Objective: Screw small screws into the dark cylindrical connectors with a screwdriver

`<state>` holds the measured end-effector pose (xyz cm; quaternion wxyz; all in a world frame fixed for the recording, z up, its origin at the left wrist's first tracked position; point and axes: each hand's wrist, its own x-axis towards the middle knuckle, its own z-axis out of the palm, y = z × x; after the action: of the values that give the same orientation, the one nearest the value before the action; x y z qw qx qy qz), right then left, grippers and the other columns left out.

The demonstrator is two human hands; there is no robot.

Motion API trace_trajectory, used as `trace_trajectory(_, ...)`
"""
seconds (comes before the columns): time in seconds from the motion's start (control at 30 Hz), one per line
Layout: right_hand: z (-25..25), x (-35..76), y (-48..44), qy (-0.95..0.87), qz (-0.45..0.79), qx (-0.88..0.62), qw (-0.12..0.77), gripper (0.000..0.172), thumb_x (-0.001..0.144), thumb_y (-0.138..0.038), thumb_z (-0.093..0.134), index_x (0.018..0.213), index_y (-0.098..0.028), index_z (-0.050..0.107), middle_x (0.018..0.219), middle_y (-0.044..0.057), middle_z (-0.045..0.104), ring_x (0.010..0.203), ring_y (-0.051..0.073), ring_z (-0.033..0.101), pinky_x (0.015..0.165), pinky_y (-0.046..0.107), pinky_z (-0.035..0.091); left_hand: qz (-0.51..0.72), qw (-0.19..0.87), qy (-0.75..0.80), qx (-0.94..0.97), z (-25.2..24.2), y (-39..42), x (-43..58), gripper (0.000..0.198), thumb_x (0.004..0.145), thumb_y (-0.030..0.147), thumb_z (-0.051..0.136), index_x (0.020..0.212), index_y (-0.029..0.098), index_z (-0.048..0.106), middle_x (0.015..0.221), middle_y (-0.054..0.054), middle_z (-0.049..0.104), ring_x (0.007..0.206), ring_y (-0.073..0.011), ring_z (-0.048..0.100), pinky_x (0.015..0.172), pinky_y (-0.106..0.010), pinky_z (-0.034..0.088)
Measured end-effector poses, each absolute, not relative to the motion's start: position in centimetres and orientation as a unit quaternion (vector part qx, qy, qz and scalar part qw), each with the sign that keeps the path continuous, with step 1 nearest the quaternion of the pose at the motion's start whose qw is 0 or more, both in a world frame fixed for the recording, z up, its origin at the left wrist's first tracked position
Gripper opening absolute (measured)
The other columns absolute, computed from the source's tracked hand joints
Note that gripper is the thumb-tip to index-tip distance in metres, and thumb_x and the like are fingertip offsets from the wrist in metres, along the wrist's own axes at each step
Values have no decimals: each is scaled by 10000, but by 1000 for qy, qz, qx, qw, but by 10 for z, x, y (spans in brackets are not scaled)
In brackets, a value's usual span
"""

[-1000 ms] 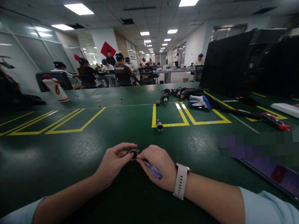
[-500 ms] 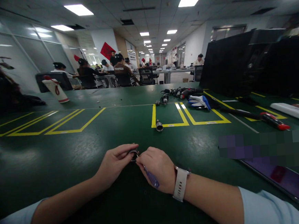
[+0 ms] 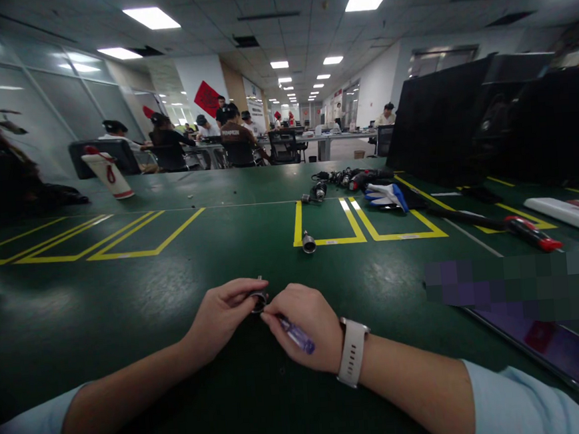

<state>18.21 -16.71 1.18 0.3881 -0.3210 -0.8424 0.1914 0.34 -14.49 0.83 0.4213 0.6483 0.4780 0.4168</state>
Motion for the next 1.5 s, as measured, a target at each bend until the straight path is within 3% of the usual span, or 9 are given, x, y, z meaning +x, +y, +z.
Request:
trace_trajectory(0.07,15,184,-163,-753,377,-363,398,141,809,-251,519,707,-162,558,657,27,624,603,128,568,574,264,440,412,440,476,640,8,-145,3,253,682,168,592,923,165,668,1000,-51,668,931,-188,625,862,-325,486)
trace_trajectory(0.17,14,187,-155,-628,646,-308,306,178,740,-268,572,618,-151,516,516,-22,573,461,95,552,439,195,371,409,468,484,616,9,-144,4,303,675,162,604,977,149,633,971,-62,675,916,-194,633,859,-345,486)
trace_trajectory(0.27,11,188,-149,-565,732,-285,254,156,624,-209,615,543,-137,503,466,-37,559,373,76,530,365,164,292,410,483,485,603,9,-145,4,324,671,160,605,994,142,619,976,-69,675,919,-197,632,872,-360,477)
trace_trajectory(0.5,10,187,-150,-557,730,-297,264,112,579,-159,585,505,-133,506,423,-48,548,323,55,486,345,164,229,403,491,478,607,7,-144,4,327,672,145,599,999,139,612,1036,-76,652,955,-195,618,908,-365,454)
trace_trajectory(0.77,11,186,-154,-592,703,-308,247,138,623,-142,578,511,-148,496,403,-73,495,346,54,457,386,184,260,425,494,468,597,9,-145,5,323,636,123,607,956,158,623,1047,-59,629,961,-194,608,898,-355,461)
trace_trajectory(0.87,9,185,-155,-601,689,-302,270,138,657,-173,589,543,-146,515,416,-68,505,367,59,462,402,189,266,438,494,467,589,11,-146,6,330,608,114,618,935,166,630,1077,-54,609,958,-197,606,896,-356,460)
trace_trajectory(1.03,6,185,-154,-575,690,-288,331,157,700,-216,599,582,-139,532,458,-46,542,394,65,480,421,195,293,418,537,477,556,13,-147,5,400,647,117,605,1041,157,553,914,-49,668,880,-190,631,852,-363,478)
trace_trajectory(1.2,3,185,-152,-532,673,-293,422,159,701,-223,600,581,-142,534,456,-39,540,405,72,486,425,201,300,438,527,479,549,14,-145,6,314,621,95,623,923,151,561,989,-54,643,897,-186,622,853,-350,479)
trace_trajectory(1.5,4,186,-152,-604,630,-336,354,168,709,-237,587,576,-156,522,405,-60,499,379,70,439,418,206,278,427,529,476,558,14,-146,6,295,636,97,614,917,162,552,939,-36,653,874,-179,628,851,-352,478)
